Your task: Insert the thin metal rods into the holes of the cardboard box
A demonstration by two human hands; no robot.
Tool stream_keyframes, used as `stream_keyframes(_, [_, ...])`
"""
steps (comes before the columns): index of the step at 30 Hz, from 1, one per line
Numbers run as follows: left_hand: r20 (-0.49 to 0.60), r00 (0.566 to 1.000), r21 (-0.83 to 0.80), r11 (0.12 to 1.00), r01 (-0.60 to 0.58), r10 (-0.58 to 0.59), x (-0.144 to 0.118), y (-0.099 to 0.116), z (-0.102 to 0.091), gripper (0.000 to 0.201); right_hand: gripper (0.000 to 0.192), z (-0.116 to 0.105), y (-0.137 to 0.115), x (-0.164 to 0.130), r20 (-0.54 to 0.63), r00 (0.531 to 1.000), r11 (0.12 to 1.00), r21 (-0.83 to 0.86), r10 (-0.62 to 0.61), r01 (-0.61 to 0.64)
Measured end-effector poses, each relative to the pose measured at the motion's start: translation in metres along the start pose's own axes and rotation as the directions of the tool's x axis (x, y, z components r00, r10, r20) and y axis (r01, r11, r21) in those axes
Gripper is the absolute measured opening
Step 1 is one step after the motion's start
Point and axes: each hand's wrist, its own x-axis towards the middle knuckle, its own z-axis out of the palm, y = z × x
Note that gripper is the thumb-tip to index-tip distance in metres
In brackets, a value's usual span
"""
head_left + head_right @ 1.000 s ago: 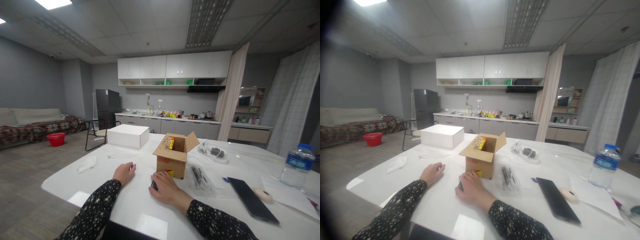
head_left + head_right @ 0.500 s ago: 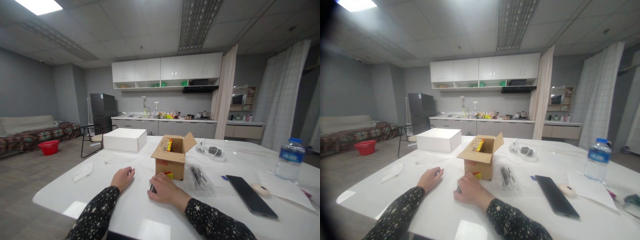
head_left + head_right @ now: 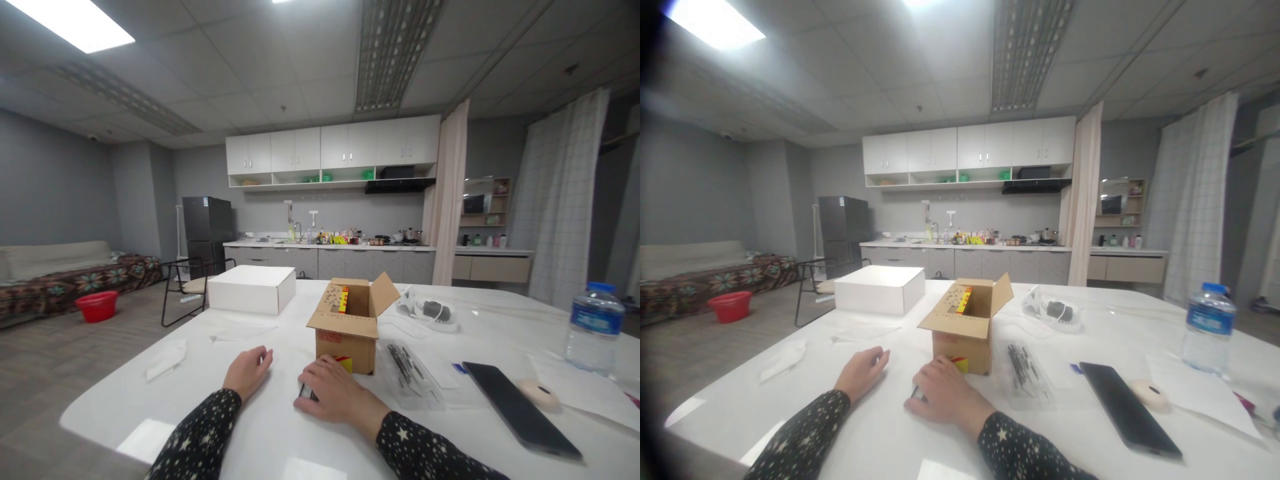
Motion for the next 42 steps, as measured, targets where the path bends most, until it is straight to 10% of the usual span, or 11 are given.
stream_keyframes(18, [-0.021,0.999,-0.02,1.0,0.024,-0.025,-0.001,-0.003,0.004,0.037,0.016,0.0,-0.002,0.001,0.013,0.993,0.989,0.091,-0.118,0.117])
stream_keyframes(42, [-0.013,1.0,0.034,0.999,0.025,-0.025,-0.002,0.001,0.003,0.037,0.019,0.023,-0.012,0.042,0.061,0.923,0.848,-0.374,-0.381,0.375])
